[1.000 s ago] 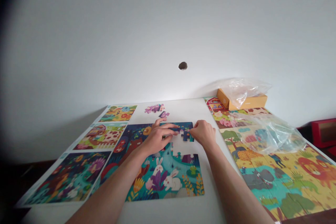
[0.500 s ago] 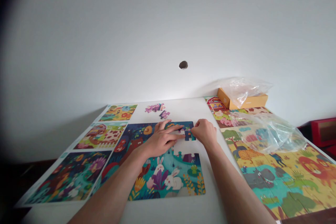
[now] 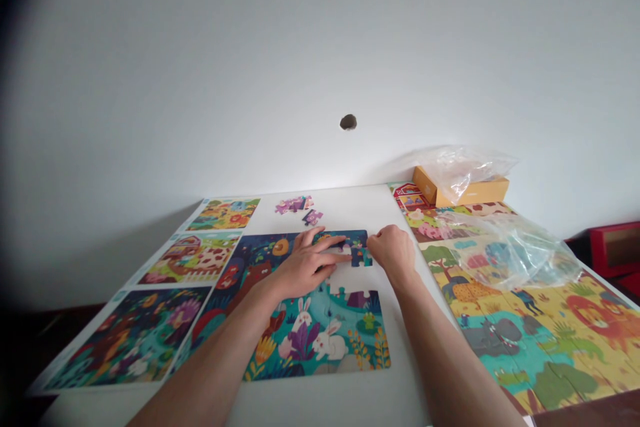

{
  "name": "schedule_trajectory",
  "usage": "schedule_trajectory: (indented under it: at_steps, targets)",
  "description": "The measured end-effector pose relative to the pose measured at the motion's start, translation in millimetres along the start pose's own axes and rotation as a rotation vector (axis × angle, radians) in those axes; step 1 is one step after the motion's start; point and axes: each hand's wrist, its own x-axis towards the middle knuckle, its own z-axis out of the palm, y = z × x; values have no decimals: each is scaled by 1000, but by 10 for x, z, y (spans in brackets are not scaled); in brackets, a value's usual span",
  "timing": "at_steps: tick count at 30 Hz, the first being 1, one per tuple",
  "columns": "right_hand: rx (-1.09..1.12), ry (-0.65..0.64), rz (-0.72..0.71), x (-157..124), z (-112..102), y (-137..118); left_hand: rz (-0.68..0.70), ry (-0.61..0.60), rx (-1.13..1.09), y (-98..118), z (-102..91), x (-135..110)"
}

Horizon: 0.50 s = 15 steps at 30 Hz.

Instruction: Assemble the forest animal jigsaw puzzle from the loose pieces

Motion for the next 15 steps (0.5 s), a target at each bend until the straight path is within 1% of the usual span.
schedule_trajectory:
  at_steps: [5,11,15]
  targets:
    - [-31,3,26,-6,5,-12,-3,-7,12,-10,9,-3]
    - [-29,-9,19,-33,-10,-27,3,-5,26,-23,27,-2]
    - [-27,-9,22,-37,-9,-27,-5,-28,42,-24,25,-3]
